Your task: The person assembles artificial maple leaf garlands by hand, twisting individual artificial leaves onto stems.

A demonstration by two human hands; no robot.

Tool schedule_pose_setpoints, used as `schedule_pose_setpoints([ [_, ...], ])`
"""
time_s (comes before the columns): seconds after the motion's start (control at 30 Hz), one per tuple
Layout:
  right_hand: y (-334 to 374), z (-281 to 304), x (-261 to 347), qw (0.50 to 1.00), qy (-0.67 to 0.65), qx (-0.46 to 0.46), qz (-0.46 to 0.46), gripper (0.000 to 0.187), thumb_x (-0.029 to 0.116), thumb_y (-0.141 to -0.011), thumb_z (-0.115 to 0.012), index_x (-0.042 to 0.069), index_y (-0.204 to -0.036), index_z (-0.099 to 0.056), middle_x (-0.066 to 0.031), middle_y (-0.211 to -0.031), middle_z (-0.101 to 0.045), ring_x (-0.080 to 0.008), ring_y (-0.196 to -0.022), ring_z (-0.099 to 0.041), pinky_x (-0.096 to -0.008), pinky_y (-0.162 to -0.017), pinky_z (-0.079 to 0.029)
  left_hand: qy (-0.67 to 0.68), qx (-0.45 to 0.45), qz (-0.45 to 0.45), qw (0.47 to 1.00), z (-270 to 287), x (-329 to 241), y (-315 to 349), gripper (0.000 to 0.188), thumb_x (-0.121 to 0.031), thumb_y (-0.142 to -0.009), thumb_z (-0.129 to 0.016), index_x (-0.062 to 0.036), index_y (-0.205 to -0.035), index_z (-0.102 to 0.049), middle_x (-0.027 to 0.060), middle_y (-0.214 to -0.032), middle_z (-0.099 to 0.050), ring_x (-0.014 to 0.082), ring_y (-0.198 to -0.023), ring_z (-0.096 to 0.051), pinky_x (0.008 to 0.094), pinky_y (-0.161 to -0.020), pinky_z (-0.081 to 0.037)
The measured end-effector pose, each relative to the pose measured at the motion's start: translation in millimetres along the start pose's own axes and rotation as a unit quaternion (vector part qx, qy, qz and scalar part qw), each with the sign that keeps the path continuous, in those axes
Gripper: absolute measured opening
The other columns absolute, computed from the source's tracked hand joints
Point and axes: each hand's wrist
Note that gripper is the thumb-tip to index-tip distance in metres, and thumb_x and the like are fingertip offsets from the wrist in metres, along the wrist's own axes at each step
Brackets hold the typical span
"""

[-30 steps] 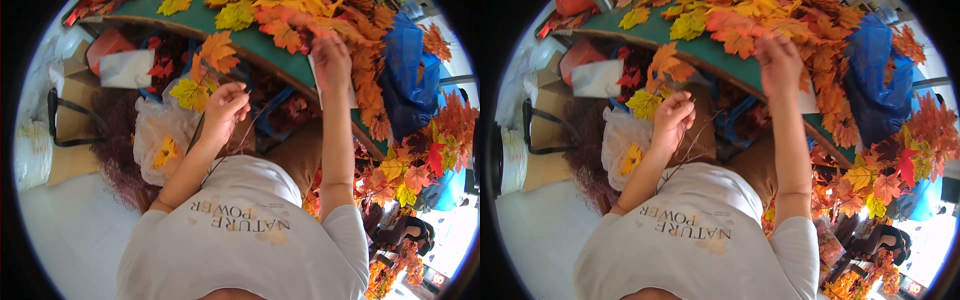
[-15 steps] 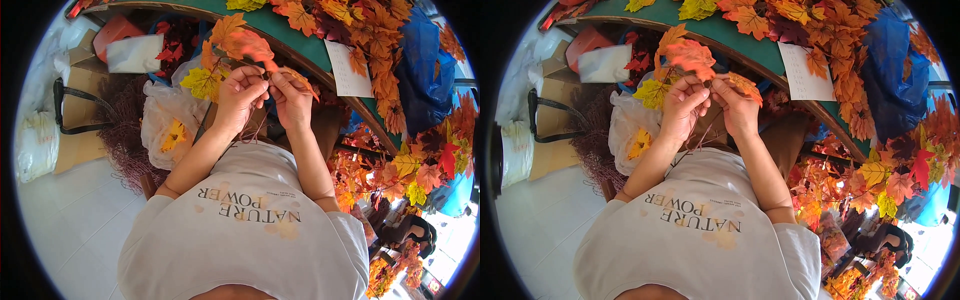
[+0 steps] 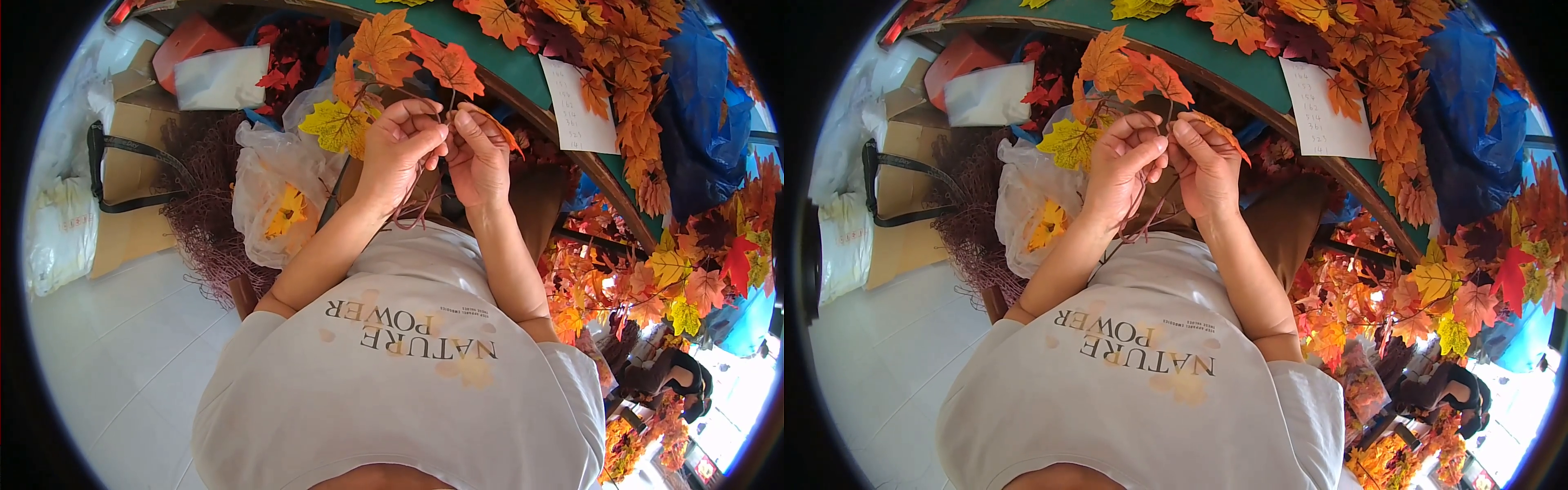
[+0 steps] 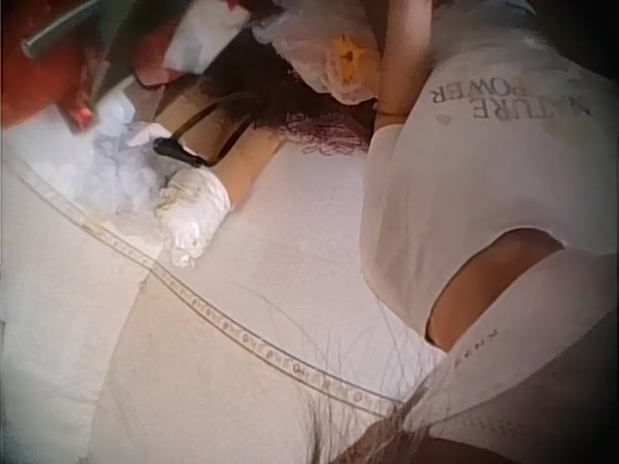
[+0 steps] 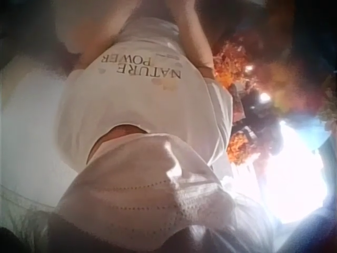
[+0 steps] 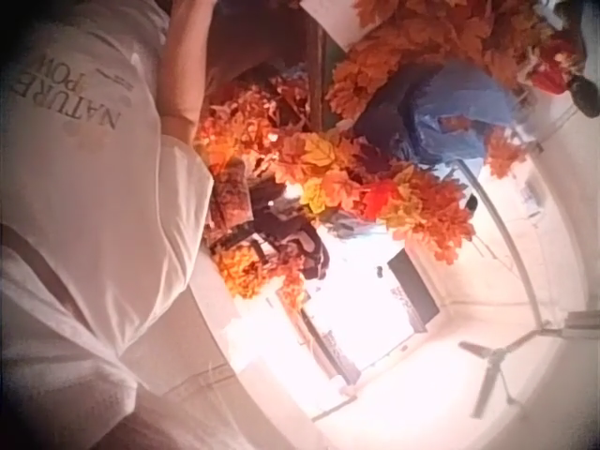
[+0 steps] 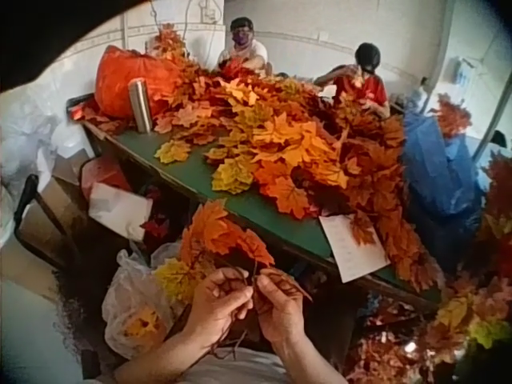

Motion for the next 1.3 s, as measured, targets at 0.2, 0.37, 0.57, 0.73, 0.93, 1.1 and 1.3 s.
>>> schedule_pose_setpoints([
  [0.2, -0.4, 2.6, -2.1, 1.000, 0.002, 0.000, 0.000, 0.015, 0.004, -0.084, -0.063, 0.001, -0.098, -0.062, -0.0059, -0.085, -0.065, -0.0113, -0.074, -0.063, -0.0217, -0.064, -0.055, -0.004, -0.004, 0.004, 1.000, -0.3, 0.8, 0.5, 0.023, 0.002, -0.080, -0.062, 0.0015, -0.102, -0.053, 0.0056, -0.076, -0.060, 0.0103, -0.061, -0.057, 0.0199, -0.048, -0.042],
  [0.37, -1.0, 2.8, -3.2, 1.000, -0.019, -0.016, -0.008, 0.014, 0.004, -0.084, -0.063, 0.001, -0.098, -0.062, -0.0057, -0.084, -0.065, -0.0116, -0.073, -0.063, -0.0214, -0.064, -0.055, -0.002, 0.005, 0.002, 1.000, 2.9, 1.4, -1.8, 0.022, 0.002, -0.080, -0.062, 0.0011, -0.101, -0.054, 0.0048, -0.074, -0.060, 0.0095, -0.061, -0.057, 0.0198, -0.049, -0.042],
  [0.57, -1.7, 3.9, -4.5, 1.000, -0.012, -0.005, -0.003, 0.013, 0.003, -0.084, -0.062, 0.001, -0.096, -0.063, -0.0052, -0.083, -0.065, -0.0114, -0.073, -0.063, -0.0211, -0.064, -0.055, -0.011, 0.006, 0.004, 1.000, 4.2, 2.5, -2.1, 0.022, 0.001, -0.081, -0.062, 0.0009, -0.101, -0.054, 0.0049, -0.074, -0.060, 0.0091, -0.061, -0.057, 0.0196, -0.049, -0.042],
  [0.73, -1.2, 4.8, -5.3, 1.000, -0.015, -0.013, 0.002, 0.013, 0.003, -0.084, -0.063, 0.001, -0.097, -0.063, -0.0049, -0.083, -0.065, -0.0113, -0.073, -0.063, -0.0210, -0.063, -0.055, -0.006, 0.003, 0.008, 1.000, 4.5, 4.5, -2.2, 0.022, 0.001, -0.081, -0.062, 0.0010, -0.101, -0.054, 0.0046, -0.074, -0.060, 0.0090, -0.061, -0.056, 0.0194, -0.049, -0.042],
  [0.93, -0.7, 4.7, -4.4, 1.000, -0.019, -0.023, -0.004, 0.013, 0.002, -0.083, -0.063, 0.002, -0.097, -0.063, -0.0050, -0.083, -0.065, -0.0118, -0.073, -0.063, -0.0215, -0.064, -0.055, -0.002, 0.004, 0.008, 1.000, 5.6, 5.1, -2.8, 0.023, 0.001, -0.080, -0.062, 0.0011, -0.101, -0.054, 0.0046, -0.074, -0.060, 0.0089, -0.061, -0.056, 0.0192, -0.049, -0.041],
  [1.1, -0.9, 5.2, -5.6, 1.000, -0.004, -0.019, 0.007, 0.014, 0.001, -0.083, -0.063, 0.001, -0.097, -0.063, -0.0045, -0.084, -0.064, -0.0116, -0.074, -0.063, -0.0218, -0.066, -0.055, -0.003, -0.003, 0.010, 1.000, 6.2, 5.3, -3.9, 0.023, 0.002, -0.080, -0.062, 0.0016, -0.101, -0.054, 0.0047, -0.074, -0.060, 0.0090, -0.061, -0.057, 0.0191, -0.048, -0.041],
  [1.3, 0.6, 6.9, -7.5, 0.999, 0.020, -0.015, 0.025, 0.014, 0.000, -0.083, -0.063, 0.000, -0.097, -0.062, -0.0037, -0.085, -0.063, -0.0117, -0.074, -0.062, -0.0226, -0.067, -0.054, -0.006, 0.003, 0.008, 1.000, 6.5, 6.6, -3.9, 0.025, 0.001, -0.080, -0.063, 0.0034, -0.103, -0.055, 0.0055, -0.076, -0.061, 0.0091, -0.061, -0.057, 0.0191, -0.049, -0.042],
])
Point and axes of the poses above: each hand's wrist, its own y-axis away from the middle knuckle, its own z-axis out of the back of the hand, x = y × z
